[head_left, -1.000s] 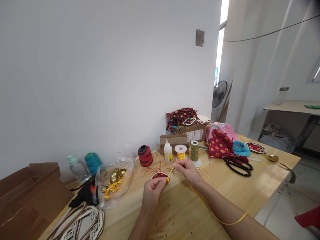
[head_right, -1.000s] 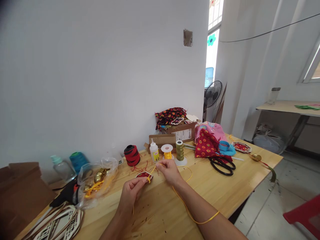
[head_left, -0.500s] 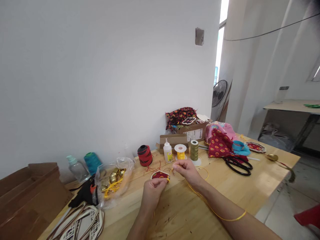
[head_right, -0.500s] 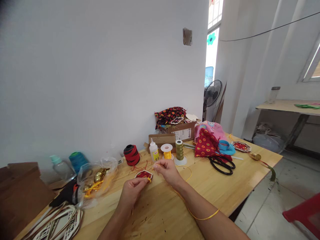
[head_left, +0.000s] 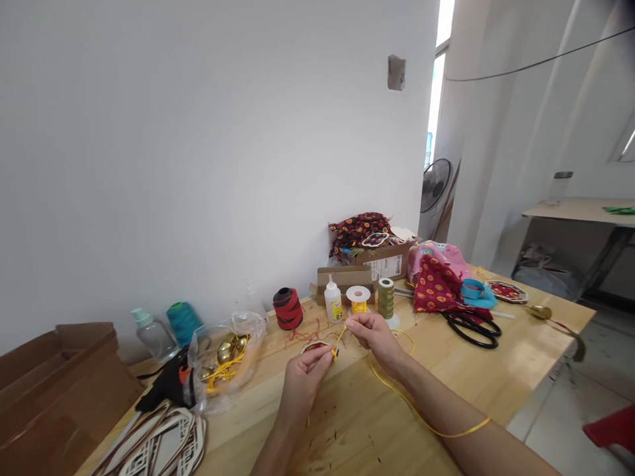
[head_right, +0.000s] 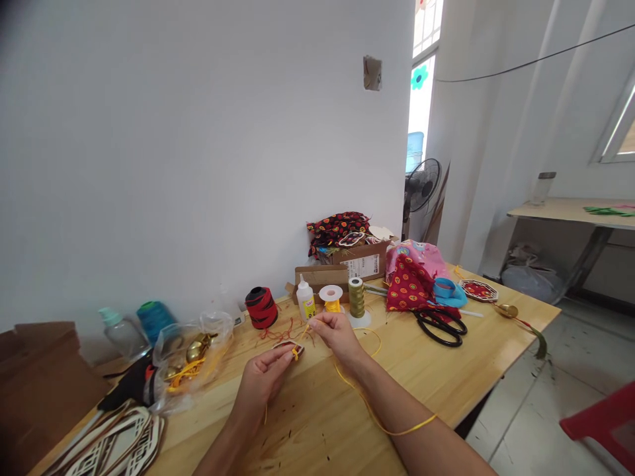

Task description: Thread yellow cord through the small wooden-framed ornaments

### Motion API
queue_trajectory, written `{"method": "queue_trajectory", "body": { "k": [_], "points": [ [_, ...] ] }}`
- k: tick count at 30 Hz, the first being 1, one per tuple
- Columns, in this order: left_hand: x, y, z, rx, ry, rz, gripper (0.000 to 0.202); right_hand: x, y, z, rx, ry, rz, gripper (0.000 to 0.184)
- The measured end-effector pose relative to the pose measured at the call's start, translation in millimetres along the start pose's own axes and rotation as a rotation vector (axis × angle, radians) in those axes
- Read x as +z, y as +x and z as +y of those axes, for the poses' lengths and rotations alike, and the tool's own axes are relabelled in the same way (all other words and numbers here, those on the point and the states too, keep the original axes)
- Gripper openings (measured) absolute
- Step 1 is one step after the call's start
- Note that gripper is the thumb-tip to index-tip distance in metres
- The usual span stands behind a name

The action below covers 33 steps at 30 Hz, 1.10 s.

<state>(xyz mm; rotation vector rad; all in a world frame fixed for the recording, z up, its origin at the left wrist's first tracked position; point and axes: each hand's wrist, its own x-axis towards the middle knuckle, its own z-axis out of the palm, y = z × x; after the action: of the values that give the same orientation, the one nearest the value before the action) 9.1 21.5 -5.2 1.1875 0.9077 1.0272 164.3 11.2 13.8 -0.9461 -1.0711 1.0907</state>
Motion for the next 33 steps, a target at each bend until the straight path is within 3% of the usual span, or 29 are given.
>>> {"method": "queue_trajectory", "body": {
  "k": [14, 18, 24, 33],
  "points": [
    [-2.2, 5, -10, 0.082, 0.098, 0.009, 0.016, 5, -1, -1, 0.031, -0.047, 0.087, 0.025],
    [-0.8, 4, -8, 0.042, 0.087, 0.003, 0.014, 4, 1, 4, 0.062, -0.013, 0.112, 0.026],
    [-1.7, 2, -5, -0.05, -0.018, -0.031, 0.02, 3, 1, 2, 0.079, -0.029, 0.077, 0.027],
    [-5.1, 3, -5, -0.033, -0.014, -0.005, 0.022, 4, -3, -3, 0.039, -0.024, 0.012, 0.026]
  ]
}}
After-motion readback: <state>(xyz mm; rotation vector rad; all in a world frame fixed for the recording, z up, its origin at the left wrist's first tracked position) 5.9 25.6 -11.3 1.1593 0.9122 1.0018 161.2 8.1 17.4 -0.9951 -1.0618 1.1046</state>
